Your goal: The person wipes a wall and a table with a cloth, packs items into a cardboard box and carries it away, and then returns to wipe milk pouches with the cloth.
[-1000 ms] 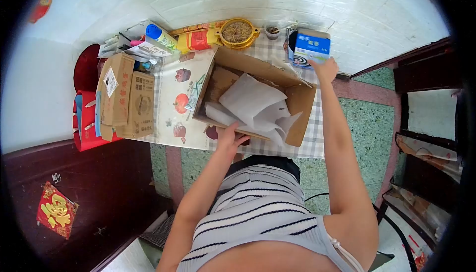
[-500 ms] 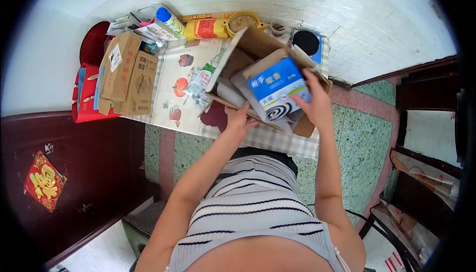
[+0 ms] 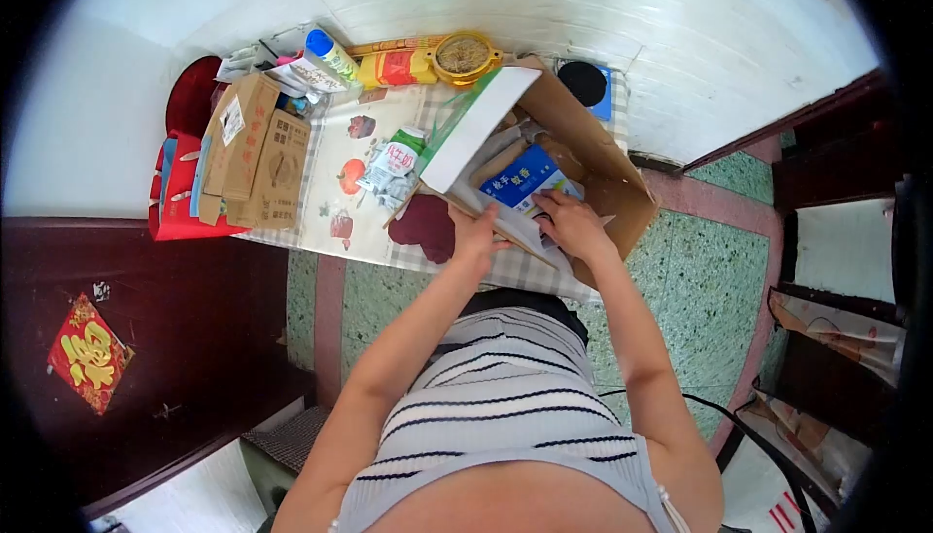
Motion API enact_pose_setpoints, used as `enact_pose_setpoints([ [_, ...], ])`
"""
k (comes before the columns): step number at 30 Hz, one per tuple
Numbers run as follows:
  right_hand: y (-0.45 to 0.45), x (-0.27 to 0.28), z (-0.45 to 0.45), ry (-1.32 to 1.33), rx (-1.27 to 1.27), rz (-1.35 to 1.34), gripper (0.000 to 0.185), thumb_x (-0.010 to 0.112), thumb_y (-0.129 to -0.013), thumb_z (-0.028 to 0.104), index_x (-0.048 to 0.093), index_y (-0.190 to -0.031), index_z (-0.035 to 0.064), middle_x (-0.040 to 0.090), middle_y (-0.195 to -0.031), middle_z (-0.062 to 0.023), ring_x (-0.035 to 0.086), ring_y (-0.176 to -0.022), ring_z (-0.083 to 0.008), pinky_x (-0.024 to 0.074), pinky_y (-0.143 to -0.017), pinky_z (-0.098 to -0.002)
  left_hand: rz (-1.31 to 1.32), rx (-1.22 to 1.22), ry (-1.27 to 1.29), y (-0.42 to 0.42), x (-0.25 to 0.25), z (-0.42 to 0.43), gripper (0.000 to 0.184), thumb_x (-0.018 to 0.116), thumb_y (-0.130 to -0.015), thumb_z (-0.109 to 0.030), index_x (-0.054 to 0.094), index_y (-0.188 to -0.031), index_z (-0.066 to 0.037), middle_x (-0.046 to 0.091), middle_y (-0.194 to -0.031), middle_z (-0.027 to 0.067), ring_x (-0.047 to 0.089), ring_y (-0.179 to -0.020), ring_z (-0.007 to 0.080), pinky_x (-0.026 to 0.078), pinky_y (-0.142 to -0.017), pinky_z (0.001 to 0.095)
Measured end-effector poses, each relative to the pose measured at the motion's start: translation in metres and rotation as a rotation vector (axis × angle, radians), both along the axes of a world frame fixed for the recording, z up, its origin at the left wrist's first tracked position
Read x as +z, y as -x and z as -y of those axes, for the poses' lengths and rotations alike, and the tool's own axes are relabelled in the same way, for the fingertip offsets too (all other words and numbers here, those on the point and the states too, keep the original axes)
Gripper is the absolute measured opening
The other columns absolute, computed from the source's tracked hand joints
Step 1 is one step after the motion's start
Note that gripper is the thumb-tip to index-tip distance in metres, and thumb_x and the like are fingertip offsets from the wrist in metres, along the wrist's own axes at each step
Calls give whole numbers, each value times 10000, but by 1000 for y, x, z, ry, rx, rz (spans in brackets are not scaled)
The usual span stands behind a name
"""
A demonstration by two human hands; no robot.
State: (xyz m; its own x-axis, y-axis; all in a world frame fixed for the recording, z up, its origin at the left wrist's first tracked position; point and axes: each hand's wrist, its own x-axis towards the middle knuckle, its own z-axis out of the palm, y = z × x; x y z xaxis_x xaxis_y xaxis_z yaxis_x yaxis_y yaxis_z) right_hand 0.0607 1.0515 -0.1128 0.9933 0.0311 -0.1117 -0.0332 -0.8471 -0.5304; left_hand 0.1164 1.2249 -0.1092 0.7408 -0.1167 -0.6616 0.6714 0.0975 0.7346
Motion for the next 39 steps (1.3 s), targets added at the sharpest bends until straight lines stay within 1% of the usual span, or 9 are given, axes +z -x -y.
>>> enact_pose_setpoints([
  [5,19,46,0,-36,-92,377,354,661,-774,116,588,-1113,47,556,-1207,-127,531,-1090,-320,440,-916,-396,-64,62,82,1,1,-11,511,536,-901,-111,232,-1310,-148,441,-1242,157,574,-995,395,562,-717,553],
  [11,70,83,17,7,-488,807,313,644,-814,115,592,-1112,38,590,-1110,-127,576,-999,-277,471,-844,-352,-104,205,127,9,-7,-27,395,524,-911,-128,373,-1267,-46,504,-1189,173,586,-954,407,556,-730,564],
  [12,81,80,20,10,-481,807,313,644,-814,115,592,-1112,38,590,-1110,-127,576,-999,-277,471,-844,-352,-116,229,142,13,-7,-32,377,514,-916,-130,394,-1258,-25,510,-1184,179,583,-964,406,552,-742,569],
  [14,102,71,24,-397,-592,589,319,646,-832,140,582,-1126,33,591,-1091,-115,587,-966,-234,481,-816,-332,-82,235,161,24,-7,-39,360,490,-927,-129,403,-1249,7,497,-1196,197,566,-1004,404,539,-778,576],
  [22,173,67,23,-670,-584,378,363,603,-889,226,543,-1187,27,600,-1107,-102,597,-914,-163,492,-776,-298,-106,285,284,65,22,-27,333,477,-915,-73,394,-1209,59,461,-1115,195,498,-1069,390,516,-841,604],
  [26,190,85,44,-912,-727,286,481,592,-876,382,548,-1183,15,624,-1033,-90,587,-860,-147,473,-734,-270,-110,248,276,97,42,10,394,480,-911,-64,340,-1266,32,408,-1189,183,500,-1064,421,520,-828,606],
  [29,199,96,78,-679,-683,76,544,611,-843,437,551,-1171,7,630,-1005,-94,585,-879,-162,462,-744,-281,-37,99,302,115,38,40,414,494,-904,-65,338,-1282,-1,408,-1204,180,516,-1046,445,534,-804,595],
  [35,239,47,179,-910,-714,122,440,615,-825,293,560,-1138,-11,638,-975,-117,597,-913,-207,453,-783,-320,43,8,227,147,24,149,429,527,-893,-116,351,-1276,-35,417,-1249,183,552,-995,459,565,-730,562],
  [39,295,18,276,-852,-774,153,370,586,-824,201,568,-1110,-33,642,-978,-114,597,-913,-191,456,-788,-313,-14,-25,224,181,-1,251,445,538,-893,-137,351,-1285,-44,451,-1232,187,571,-968,444,570,-715,549],
])
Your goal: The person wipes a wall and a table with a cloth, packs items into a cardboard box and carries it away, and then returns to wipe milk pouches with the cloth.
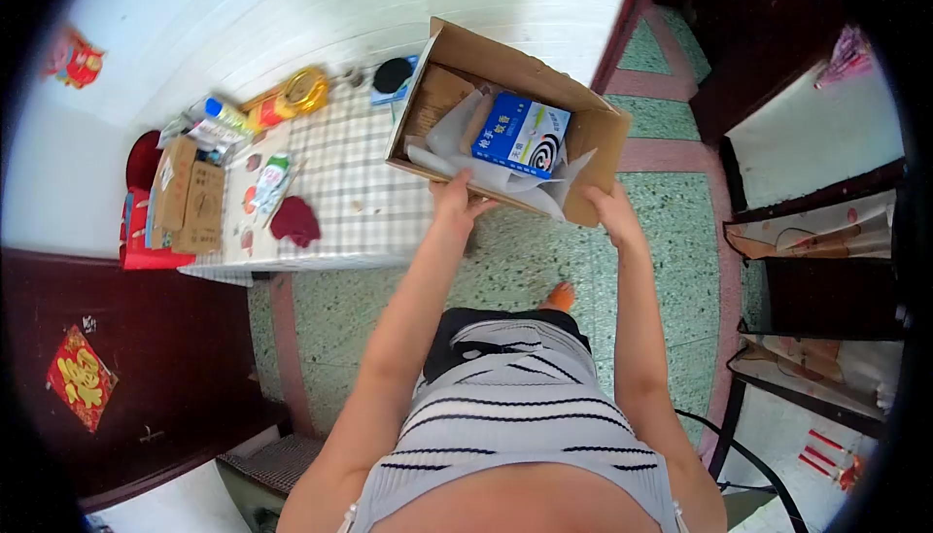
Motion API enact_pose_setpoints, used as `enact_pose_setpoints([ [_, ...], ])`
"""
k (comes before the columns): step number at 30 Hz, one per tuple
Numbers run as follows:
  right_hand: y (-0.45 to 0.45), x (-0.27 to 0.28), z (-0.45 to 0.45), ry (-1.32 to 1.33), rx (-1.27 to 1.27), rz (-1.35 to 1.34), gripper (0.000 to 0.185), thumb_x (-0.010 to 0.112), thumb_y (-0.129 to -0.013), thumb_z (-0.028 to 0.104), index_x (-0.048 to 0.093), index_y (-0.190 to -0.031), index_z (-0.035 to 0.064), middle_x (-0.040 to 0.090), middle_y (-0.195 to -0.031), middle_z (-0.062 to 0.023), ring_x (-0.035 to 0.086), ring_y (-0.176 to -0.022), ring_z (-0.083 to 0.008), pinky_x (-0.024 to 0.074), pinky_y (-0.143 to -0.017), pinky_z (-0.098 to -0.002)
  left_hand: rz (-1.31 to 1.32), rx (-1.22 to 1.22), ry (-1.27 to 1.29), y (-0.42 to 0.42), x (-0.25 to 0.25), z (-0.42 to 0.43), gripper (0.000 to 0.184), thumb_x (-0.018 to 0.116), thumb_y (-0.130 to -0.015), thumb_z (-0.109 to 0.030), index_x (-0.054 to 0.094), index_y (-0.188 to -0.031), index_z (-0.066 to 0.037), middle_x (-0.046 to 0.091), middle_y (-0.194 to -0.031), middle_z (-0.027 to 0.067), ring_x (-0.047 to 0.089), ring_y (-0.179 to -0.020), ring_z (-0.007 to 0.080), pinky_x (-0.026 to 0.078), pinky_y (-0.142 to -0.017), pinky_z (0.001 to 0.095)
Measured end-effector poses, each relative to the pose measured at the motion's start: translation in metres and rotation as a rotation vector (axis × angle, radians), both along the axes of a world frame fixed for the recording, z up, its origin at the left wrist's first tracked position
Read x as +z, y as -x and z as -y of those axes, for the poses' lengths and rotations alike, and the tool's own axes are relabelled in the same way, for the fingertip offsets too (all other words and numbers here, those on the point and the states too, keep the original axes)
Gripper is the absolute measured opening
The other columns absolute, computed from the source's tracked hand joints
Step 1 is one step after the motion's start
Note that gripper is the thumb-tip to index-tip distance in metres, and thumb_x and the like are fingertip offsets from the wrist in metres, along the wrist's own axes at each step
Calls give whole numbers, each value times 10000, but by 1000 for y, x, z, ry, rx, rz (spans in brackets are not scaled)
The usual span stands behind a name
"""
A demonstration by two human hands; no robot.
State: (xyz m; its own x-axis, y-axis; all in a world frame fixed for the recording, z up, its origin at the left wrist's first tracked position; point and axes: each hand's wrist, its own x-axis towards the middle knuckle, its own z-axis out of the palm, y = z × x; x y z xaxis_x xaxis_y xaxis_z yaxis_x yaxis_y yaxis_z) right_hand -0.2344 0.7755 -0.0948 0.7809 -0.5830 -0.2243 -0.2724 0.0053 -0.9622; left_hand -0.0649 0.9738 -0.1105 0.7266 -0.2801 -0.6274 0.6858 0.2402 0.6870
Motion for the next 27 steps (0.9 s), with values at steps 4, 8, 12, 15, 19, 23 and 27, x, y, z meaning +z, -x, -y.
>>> enact_pose_setpoints([
  [4,68,10,84,-199,-93,62,333,588,-823,143,574,-1099,-42,640,-1005,-102,599,-930,-177,463,-810,-303,-120,-111,2,42,-8,99,463,542,-905,-166,347,-1310,-54,370,-1318,182,527,-1045,413,547,-798,533],
  [8,110,23,151,-288,-287,188,356,603,-818,115,552,-1134,-41,620,-1070,-107,587,-975,-183,460,-843,-299,-227,-200,17,73,-3,193,460,531,-917,-167,348,-1326,-61,323,-1340,145,481,-1082,389,521,-857,526],
  [12,114,13,210,-332,-363,266,375,594,-825,101,526,-1162,-49,599,-1111,-108,579,-997,-186,455,-854,-300,-116,-492,37,72,-14,281,441,520,-916,-147,371,-1321,-54,370,-1326,121,495,-1091,359,530,-850,476],
  [15,103,0,262,-302,-388,334,371,583,-833,94,514,-1168,-51,596,-1112,-104,578,-999,-187,449,-863,-297,-66,-624,70,68,-16,343,415,514,-918,-157,401,-1300,-43,432,-1296,112,512,-1091,333,500,-896,460],
  [19,81,-20,336,-301,-530,381,358,577,-833,87,508,-1157,-49,596,-1087,-124,607,-962,-221,502,-807,-336,27,-754,161,55,-14,406,399,507,-926,-187,426,-1289,-42,478,-1279,104,523,-1108,315,441,-964,439],
  [23,53,-31,421,-386,-582,275,349,581,-830,83,505,-1145,-48,601,-1059,-139,629,-929,-247,548,-737,-355,-63,-769,126,25,-38,464,387,504,-929,-206,441,-1272,-38,480,-1280,101,527,-1110,300,438,-967,422],
  [27,15,-50,487,-414,-620,317,343,588,-829,80,507,-1136,-50,608,-1043,-137,630,-921,-249,550,-736,-353,-113,-691,47,-9,-53,520,340,528,-917,-204,492,-1217,-49,539,-1197,84,579,-1011,246,462,-920,389],
])
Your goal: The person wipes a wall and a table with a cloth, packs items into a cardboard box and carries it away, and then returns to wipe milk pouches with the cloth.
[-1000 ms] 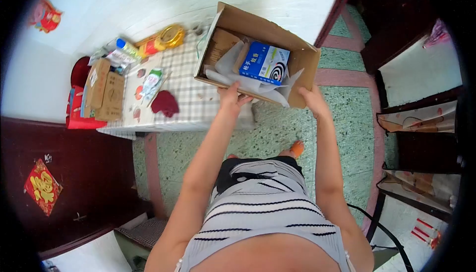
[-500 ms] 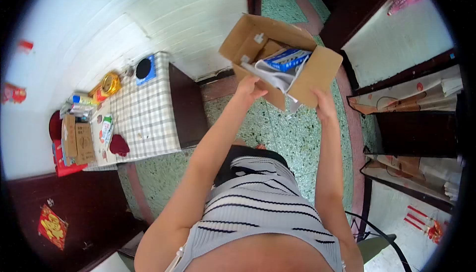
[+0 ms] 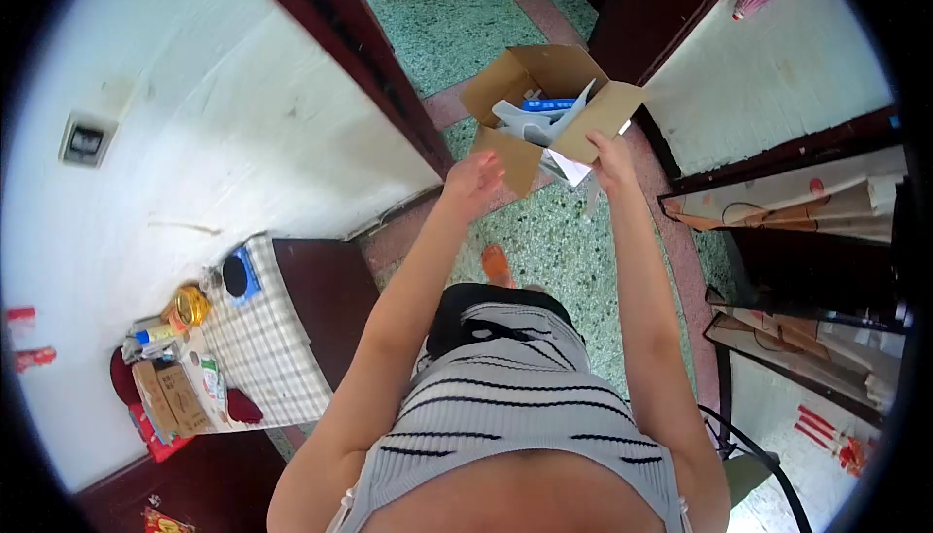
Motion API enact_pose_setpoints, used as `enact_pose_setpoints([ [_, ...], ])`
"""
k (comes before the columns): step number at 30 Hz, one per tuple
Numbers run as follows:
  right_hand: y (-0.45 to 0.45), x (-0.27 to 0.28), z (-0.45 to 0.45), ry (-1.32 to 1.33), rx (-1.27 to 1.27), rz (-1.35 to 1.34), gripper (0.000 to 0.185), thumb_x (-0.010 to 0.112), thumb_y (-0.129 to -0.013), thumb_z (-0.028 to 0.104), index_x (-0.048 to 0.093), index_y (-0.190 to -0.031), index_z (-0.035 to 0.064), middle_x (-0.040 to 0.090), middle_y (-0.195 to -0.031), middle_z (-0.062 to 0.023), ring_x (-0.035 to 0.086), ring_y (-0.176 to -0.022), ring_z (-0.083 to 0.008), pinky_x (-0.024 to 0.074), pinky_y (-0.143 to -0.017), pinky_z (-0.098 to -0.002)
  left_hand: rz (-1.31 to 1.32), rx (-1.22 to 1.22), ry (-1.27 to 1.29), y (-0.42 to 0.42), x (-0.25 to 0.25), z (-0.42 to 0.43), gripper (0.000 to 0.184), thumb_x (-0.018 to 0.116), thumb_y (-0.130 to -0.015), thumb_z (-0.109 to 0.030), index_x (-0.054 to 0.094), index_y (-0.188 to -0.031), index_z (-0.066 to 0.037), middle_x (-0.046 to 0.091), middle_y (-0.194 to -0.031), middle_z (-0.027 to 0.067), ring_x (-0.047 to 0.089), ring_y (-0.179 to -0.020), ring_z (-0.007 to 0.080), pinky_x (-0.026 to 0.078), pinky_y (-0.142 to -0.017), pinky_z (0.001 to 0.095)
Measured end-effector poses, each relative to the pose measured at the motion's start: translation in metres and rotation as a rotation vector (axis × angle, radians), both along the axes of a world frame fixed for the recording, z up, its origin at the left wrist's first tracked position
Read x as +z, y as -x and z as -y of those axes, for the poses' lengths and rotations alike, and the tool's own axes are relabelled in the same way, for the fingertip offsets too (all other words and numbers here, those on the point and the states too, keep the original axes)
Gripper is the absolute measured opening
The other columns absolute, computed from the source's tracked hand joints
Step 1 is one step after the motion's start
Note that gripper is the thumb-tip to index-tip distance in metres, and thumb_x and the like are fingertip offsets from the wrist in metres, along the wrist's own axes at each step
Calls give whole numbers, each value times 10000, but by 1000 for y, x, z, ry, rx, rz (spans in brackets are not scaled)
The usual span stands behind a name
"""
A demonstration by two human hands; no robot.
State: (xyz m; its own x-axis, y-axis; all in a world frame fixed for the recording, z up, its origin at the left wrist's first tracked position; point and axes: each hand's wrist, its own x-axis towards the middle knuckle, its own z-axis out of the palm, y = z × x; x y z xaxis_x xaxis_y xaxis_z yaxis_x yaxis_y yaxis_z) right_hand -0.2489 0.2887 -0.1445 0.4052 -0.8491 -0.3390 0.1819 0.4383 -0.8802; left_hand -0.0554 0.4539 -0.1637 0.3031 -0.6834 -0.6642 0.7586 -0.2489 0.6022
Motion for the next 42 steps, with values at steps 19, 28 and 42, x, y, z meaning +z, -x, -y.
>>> enact_pose_setpoints([
  [19,-277,-36,351,-117,275,109,398,679,-810,110,534,-1152,-34,617,-1055,-85,625,-920,-199,521,-775,-324,44,289,45,-204,2,322,353,538,-903,-194,498,-1202,-10,565,-1156,110,580,-1041,255,462,-904,391],
  [28,-485,-44,447,-27,520,79,422,690,-806,143,533,-1157,-30,616,-1045,-87,620,-904,-192,519,-765,-321,17,529,-32,-353,-3,389,333,488,-922,-190,504,-1210,-24,566,-1155,96,569,-1046,243,473,-862,357],
  [42,-821,-16,519,-122,705,81,387,696,-809,139,548,-1125,-27,627,-1027,-97,634,-877,-209,525,-758,-338,146,727,-78,-645,4,496,248,482,-923,-175,563,-1132,-70,615,-1069,47,604,-939,182,485,-793,321],
])
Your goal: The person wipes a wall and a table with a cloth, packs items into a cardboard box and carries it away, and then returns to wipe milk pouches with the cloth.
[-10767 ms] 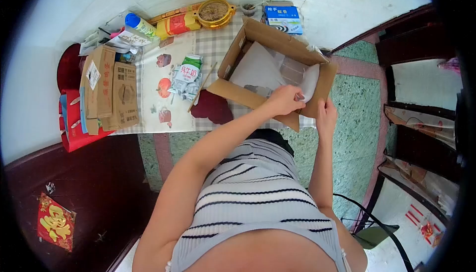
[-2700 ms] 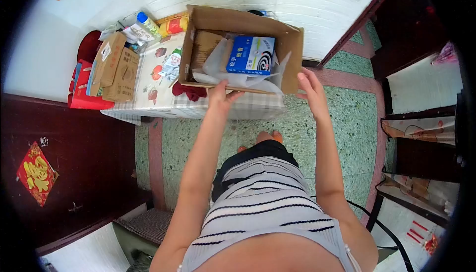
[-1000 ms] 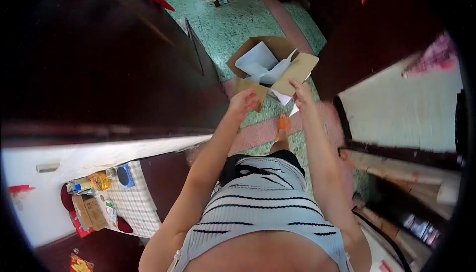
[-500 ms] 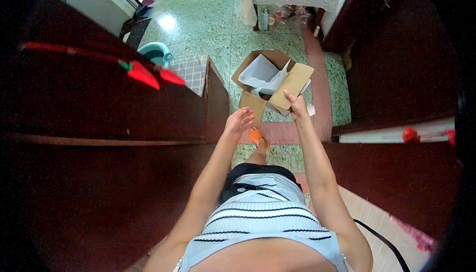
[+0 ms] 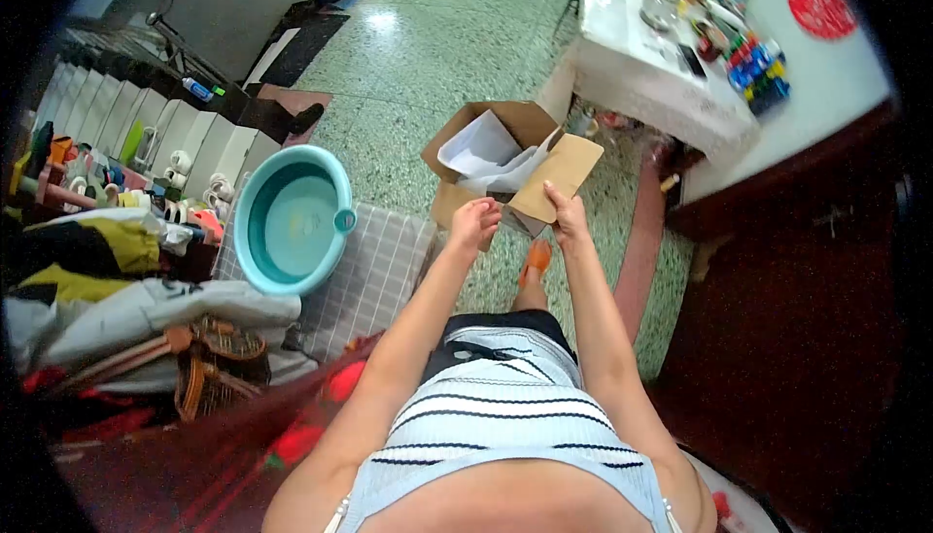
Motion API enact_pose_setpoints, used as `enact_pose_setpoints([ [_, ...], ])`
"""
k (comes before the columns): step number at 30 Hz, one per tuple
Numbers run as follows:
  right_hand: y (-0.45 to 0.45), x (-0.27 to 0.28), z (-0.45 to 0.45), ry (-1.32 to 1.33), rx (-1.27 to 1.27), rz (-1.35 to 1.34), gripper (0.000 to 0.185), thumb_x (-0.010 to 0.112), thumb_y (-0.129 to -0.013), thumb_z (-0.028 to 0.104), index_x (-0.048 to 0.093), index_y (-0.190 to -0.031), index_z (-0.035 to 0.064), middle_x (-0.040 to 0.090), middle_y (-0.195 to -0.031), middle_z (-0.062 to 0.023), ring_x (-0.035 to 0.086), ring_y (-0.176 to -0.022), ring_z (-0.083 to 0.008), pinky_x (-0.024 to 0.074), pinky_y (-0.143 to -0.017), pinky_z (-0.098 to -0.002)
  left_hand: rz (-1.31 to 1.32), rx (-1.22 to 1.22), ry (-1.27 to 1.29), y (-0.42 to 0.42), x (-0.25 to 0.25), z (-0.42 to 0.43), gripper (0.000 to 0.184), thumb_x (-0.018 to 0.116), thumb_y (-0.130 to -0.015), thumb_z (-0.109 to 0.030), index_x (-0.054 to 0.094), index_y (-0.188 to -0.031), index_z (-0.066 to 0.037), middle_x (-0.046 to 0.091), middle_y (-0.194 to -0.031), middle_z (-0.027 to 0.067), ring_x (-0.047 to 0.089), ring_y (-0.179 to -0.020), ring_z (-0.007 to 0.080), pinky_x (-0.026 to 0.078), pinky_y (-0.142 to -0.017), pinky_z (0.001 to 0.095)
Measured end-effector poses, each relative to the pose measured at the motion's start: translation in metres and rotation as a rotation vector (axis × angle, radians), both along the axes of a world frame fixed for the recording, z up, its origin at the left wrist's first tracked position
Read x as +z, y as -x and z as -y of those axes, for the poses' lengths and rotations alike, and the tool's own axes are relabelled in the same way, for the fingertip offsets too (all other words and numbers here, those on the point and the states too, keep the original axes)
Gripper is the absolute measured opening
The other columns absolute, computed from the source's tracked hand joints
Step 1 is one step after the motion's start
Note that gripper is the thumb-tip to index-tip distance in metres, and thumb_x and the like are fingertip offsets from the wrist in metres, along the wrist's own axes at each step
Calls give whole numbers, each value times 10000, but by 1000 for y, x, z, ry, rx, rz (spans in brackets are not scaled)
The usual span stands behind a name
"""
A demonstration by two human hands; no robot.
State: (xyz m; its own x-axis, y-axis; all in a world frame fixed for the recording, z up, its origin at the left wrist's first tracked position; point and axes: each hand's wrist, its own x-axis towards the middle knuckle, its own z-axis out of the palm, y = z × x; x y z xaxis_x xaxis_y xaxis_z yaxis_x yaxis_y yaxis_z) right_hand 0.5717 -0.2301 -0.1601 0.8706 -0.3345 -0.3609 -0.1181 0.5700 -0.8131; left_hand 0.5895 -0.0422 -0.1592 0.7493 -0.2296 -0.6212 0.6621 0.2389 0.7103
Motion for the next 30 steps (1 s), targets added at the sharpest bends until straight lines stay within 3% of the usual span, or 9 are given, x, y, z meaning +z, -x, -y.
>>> enact_pose_setpoints([
  [1,-26,0,7,13,51,-22,386,696,-810,142,550,-1125,-26,629,-1023,-94,635,-873,-207,525,-755,-339,17,52,3,-20,-8,6,216,487,-918,-190,576,-1089,-92,632,-1002,44,608,-853,153,492,-703,291],
  [8,-207,-5,51,-58,149,-18,413,685,-815,129,526,-1161,-29,610,-1082,-103,604,-979,-231,499,-822,-339,2,216,-2,-191,-1,42,223,473,-921,-175,561,-1100,-75,631,-1014,57,616,-853,166,501,-718,305],
  [10,-256,-7,61,-93,171,14,421,669,-828,131,503,-1187,-13,603,-1078,-88,607,-967,-230,510,-825,-349,64,235,125,-224,5,45,250,495,-912,-177,560,-1117,-50,624,-1037,78,612,-924,187,500,-790,341],
  [12,-311,-8,67,-104,297,-56,447,660,-837,142,474,-1222,13,588,-1095,-83,608,-966,-233,526,-820,-375,63,286,157,-254,7,36,239,496,-916,-167,559,-1118,-56,624,-1044,76,613,-939,187,507,-781,342],
  [18,-477,-17,58,-221,198,-73,413,606,-878,162,449,-1237,35,576,-1133,-121,595,-1016,-304,533,-825,-480,-64,526,88,-376,-20,-17,224,475,-928,-163,558,-1114,-69,630,-999,54,624,-896,171,506,-757,315],
  [24,-637,-9,33,-254,181,-44,365,525,-906,142,433,-1227,-4,555,-1158,-164,586,-1021,-329,540,-779,-494,-18,519,83,-543,-17,-72,222,473,-920,-154,555,-1106,-63,626,-1004,50,621,-889,171,501,-752,321],
  [30,-762,-6,-8,-289,201,-41,375,495,-903,91,401,-1240,-41,504,-1232,-180,537,-1106,-345,497,-900,-535,109,417,61,-699,20,-100,222,484,-922,-162,555,-1105,-60,622,-1024,59,621,-886,167,499,-761,317],
])
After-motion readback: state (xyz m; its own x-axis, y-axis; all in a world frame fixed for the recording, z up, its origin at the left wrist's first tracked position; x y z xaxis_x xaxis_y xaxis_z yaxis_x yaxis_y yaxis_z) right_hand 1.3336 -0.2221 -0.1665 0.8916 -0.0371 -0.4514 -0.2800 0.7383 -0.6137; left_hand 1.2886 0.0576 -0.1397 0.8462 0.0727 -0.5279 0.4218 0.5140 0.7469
